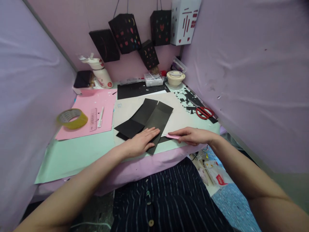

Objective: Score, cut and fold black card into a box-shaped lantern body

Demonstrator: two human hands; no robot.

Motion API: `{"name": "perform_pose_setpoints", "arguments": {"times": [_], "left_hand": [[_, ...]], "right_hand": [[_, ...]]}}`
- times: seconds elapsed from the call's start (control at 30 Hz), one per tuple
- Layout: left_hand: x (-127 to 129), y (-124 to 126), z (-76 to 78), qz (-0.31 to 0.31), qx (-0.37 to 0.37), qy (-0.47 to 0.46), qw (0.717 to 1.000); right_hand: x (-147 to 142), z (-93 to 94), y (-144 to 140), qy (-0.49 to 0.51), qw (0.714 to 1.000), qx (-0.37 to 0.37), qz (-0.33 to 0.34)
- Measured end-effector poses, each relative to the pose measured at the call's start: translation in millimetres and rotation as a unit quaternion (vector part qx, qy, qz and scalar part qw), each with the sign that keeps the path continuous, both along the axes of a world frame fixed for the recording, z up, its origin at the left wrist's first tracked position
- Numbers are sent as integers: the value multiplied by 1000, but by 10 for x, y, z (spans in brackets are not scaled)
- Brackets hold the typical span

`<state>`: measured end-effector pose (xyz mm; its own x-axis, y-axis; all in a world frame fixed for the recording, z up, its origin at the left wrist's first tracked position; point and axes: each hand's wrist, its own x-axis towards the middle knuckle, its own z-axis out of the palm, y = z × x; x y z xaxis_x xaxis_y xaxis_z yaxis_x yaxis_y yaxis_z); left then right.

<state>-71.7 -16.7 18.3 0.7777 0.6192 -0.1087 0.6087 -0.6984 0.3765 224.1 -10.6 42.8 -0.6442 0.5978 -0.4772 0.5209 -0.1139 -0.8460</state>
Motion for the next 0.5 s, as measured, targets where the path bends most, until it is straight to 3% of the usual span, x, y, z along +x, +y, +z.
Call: {"name": "perform_pose_setpoints", "arguments": {"times": [0.2, 0.37, 0.5], "left_hand": [[-40, -19, 35, -27, 5, -14, 1000], [-77, -40, 64, -43, 14, -30, 999], [-81, -85, 74, -44, 36, -41, 998]], "right_hand": [[199, 84, -145, -18, 1000, 19, 15], [495, 87, -376, -12, 996, 42, -78], [559, 17, -454, 11, 988, 65, -138]]}}
